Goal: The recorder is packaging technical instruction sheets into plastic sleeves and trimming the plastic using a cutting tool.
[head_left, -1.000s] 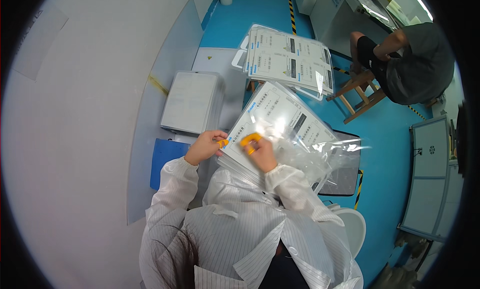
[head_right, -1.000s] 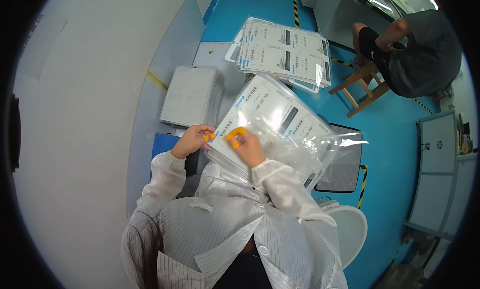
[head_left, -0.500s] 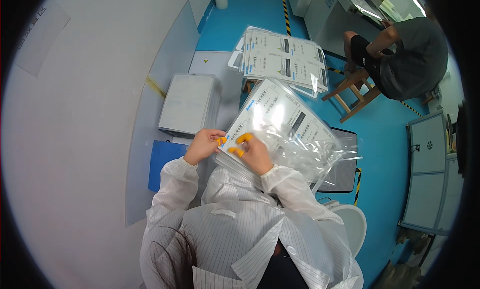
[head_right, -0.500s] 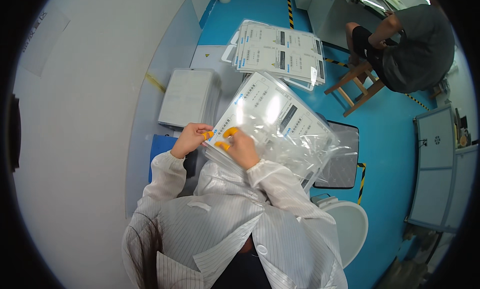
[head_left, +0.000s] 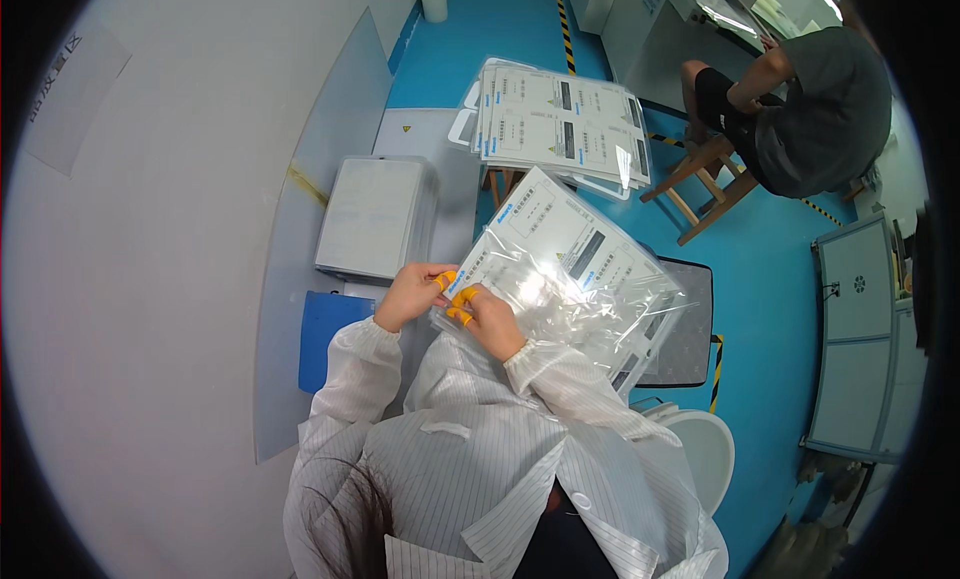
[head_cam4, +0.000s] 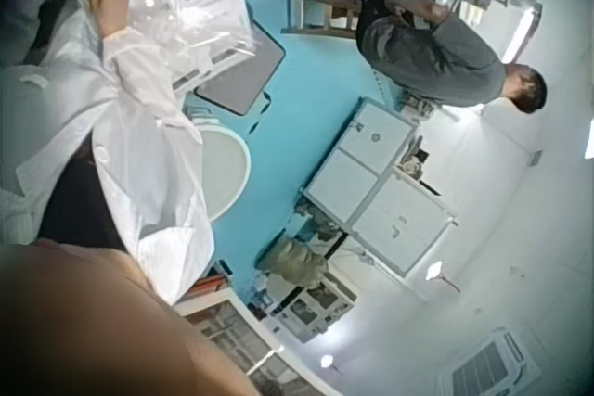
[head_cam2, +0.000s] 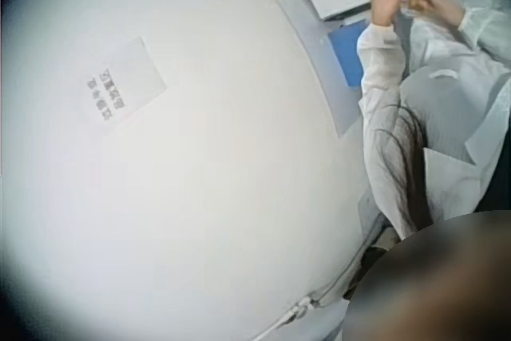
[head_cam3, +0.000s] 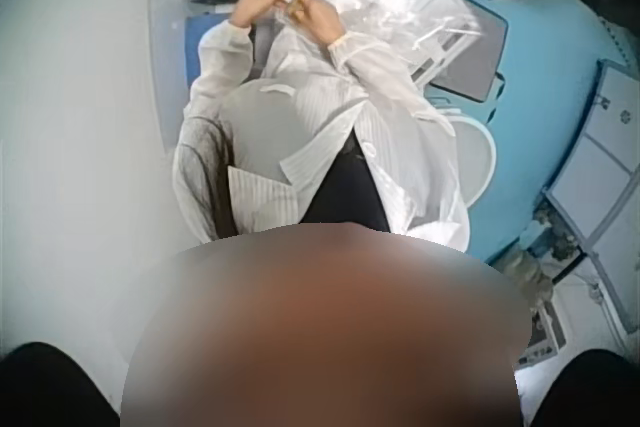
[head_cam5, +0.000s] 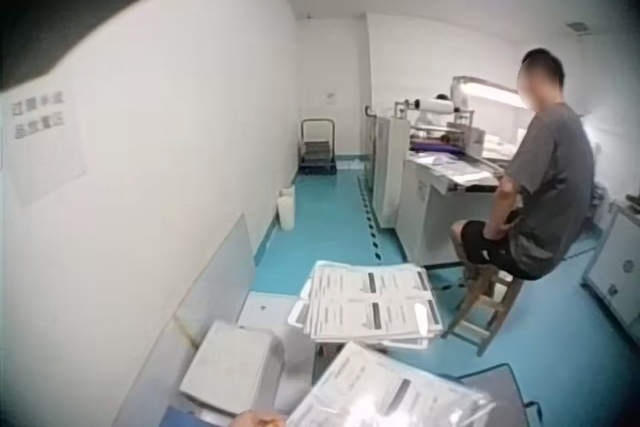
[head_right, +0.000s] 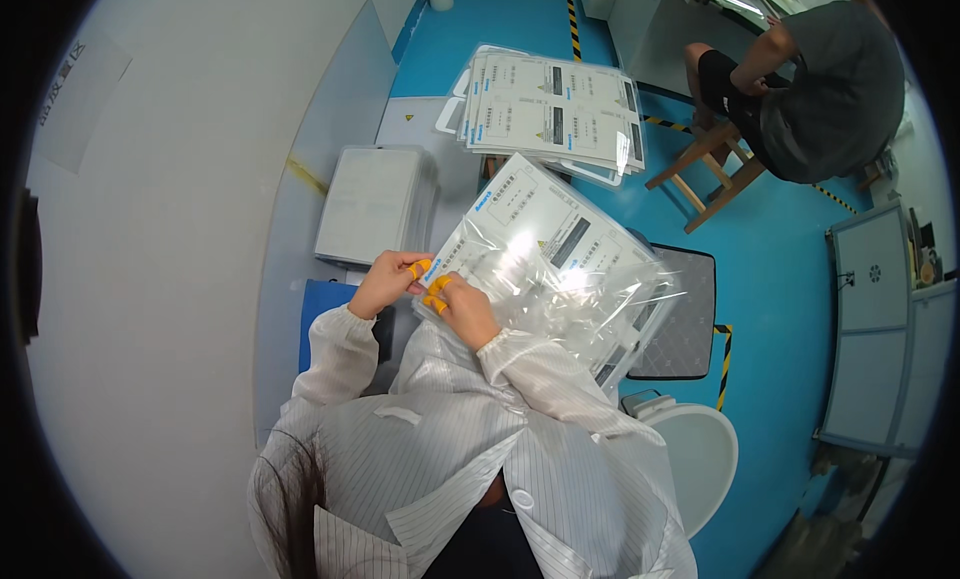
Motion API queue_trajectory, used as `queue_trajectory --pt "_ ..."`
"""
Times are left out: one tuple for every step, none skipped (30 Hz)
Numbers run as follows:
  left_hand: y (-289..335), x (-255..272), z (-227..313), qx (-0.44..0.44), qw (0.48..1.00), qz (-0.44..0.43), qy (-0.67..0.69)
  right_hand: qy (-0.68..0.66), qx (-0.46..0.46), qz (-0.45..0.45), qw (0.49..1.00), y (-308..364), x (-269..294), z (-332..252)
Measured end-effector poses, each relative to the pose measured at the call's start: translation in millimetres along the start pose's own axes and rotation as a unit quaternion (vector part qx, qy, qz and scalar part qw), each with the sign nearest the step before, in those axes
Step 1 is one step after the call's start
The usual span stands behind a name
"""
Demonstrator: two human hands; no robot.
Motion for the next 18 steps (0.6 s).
queue_trajectory --pt "-2.6 -4.1 -2.2 -0.002 0.999 -0.033 0.019 0.024 0.014 -0.019 0.999 -2.1 -7.6 4.4" --pt "-4.3 -8.1 -3.5 -0.004 0.997 -0.066 0.038 0.0 0.013 -0.013 1.0 -4.7 -7.0 12.0" --pt "-5.9 -7.0 -4.8 -0.003 0.997 -0.068 0.038 0.0 0.01 -0.012 1.0 -7.2 -5.7 20.2" --pt "-6.4 -8.8 -2.0 -0.025 0.994 -0.088 0.06 -0.062 -0.008 -0.025 0.998 -10.7 -4.7 27.8" --pt "-7.2 -10.7 1.4 -0.047 0.99 -0.107 0.081 -0.125 -0.026 -0.036 0.991 -12.8 -4.7 35.4" --pt "-9.3 -10.4 1.5 -0.045 0.99 -0.111 0.081 -0.125 -0.03 -0.034 0.991 -12.8 -4.8 42.7" --pt "-12.0 -8.8 -1.1 -0.021 0.99 -0.109 0.092 -0.201 -0.033 -0.022 0.979 -13.4 -3.4 47.6" --pt "-14.4 -7.2 -4.5 0.003 0.989 -0.107 0.103 -0.276 -0.036 -0.01 0.96 -13.8 -0.5 52.8" --pt "-16.3 -5.3 -9.4 0.004 0.989 -0.11 0.102 -0.277 -0.038 -0.007 0.96 -14.0 4.9 59.1" --pt "-19.7 -1.1 -19.0 0.012 0.99 -0.103 0.1 -0.362 -0.049 0.041 0.93 -16.4 22.5 67.8" --pt "-20.8 1.0 -24.5 0.022 0.991 -0.095 0.097 -0.445 -0.061 0.089 0.889 -16.1 37.6 78.0" --pt "-22.8 0.6 -26.3 0.024 0.99 -0.094 0.098 -0.454 -0.044 0.115 0.882 -19.5 52.5 83.0" --pt "-23.1 1.8 -21.8 0.005 0.992 -0.087 0.095 -0.456 -0.048 0.119 0.881 -20.9 55.7 80.2" --pt "-22.5 3.2 -17.1 -0.014 0.993 -0.078 0.092 -0.445 -0.102 0.089 0.885 -21.3 50.7 79.1" --pt "-20.7 2.2 -16.4 -0.01 0.993 -0.08 0.091 -0.432 -0.156 0.057 0.886 -18.7 42.4 81.1" --pt "-21.9 -0.5 -11.3 -0.007 0.993 -0.083 0.086 -0.378 -0.088 0.055 0.92 -21.5 36.7 71.8" --pt "-21.8 -1.5 -8.2 -0.003 0.993 -0.08 0.084 -0.379 -0.088 0.054 0.92 -21.6 30.6 63.5" --pt "-21.2 -2.4 -3.1 -0.002 0.993 -0.079 0.084 -0.293 -0.089 0.013 0.952 -21.5 21.4 51.0"
Point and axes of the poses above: each hand's wrist, its own y-axis away from the middle knuckle, its own x-axis out of the back of the hand, z = x × y, the point moved 9 cm from there along -y, towards the middle knuckle, and after that the axes turned 6 degrees about -y, right-handed, at the moved point
